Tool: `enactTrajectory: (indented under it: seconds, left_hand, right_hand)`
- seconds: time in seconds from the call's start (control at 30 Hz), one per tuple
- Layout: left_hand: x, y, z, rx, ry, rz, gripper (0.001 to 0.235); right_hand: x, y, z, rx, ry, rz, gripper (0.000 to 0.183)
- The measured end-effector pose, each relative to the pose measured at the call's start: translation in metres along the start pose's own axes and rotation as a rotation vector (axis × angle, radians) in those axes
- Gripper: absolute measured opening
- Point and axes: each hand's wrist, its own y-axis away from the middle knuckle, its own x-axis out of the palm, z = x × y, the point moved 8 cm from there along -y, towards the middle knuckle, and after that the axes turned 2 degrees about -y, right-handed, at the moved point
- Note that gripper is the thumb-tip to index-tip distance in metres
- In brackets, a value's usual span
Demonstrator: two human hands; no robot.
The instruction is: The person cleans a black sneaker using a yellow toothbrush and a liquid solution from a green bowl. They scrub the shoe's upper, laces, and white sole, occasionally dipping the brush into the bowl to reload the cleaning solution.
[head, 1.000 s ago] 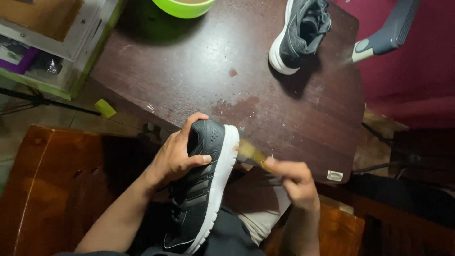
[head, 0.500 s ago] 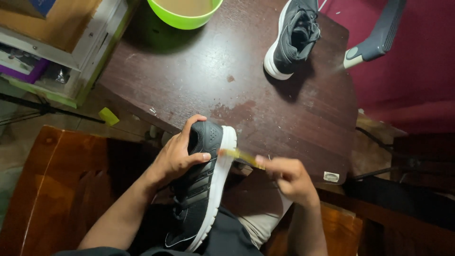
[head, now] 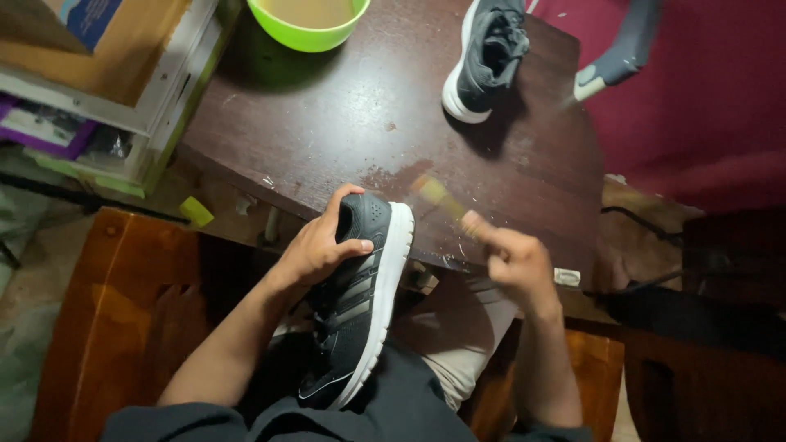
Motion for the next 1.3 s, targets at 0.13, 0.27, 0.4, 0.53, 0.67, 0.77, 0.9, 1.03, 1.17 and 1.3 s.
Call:
enactTrajectory:
  seconds: [0.13,0.27,0.4,0.53,0.67,0.77,0.9,1.03,1.17,1.3]
  left_hand:
    - [0.003,0.018,-0.009,0.043,0.044,0.017,0.091]
    - [0.000,0.031,-0.009,0.042,0.087,0.009,0.095]
    - [-0.020,0.045,-0.016,0.074,0.183,-0.077,0.094]
    - [-0.038,0.016,-0.008,0.151,0.439,-0.163,0.092]
    - [-0.053,-0.027,-0.018,0.228,0.317,-0.159,0.083]
    - [-0.067,-0.046,-0.040,0.234,0.137,-0.149,0.082]
    - [-0.081,-0.083,-0.053,0.267,0.018,-0.079,0.080]
    - [-0.093,-0.127,-0.035,0.335,0.083,-0.025,0.087]
    - [-0.096,-0.131,-0.003,0.277,0.404,-0.099,0.088]
    - [-0.119,-0.123,0.022,0.167,0.237,-0.261,0.082]
  right_hand:
    - [-0.009,0.011,0.038,0.008,-0.254,0.060,0.040]
    - [-0.030,0.009,0.004,0.078,-0.114,-0.008,0.055]
    - [-0.088,0.022,-0.086,0.317,-0.106,-0.218,0.046]
    - [-0.096,0.024,-0.085,0.303,0.077,-0.060,0.046]
    - [-0.079,0.036,-0.103,0.253,0.140,0.022,0.060]
    - [-0.068,0.044,-0.114,0.271,0.134,-0.028,0.055]
    - [-0.063,0.060,-0.120,0.474,0.098,-0.162,0.031]
    - [-0.064,0.084,-0.203,0.523,0.017,-0.302,0.023]
    - [-0.044,0.113,-0.283,0.599,-0.087,-0.382,0.008]
    - [-0.052,0.100,-0.313,0.609,-0.047,-0.396,0.009]
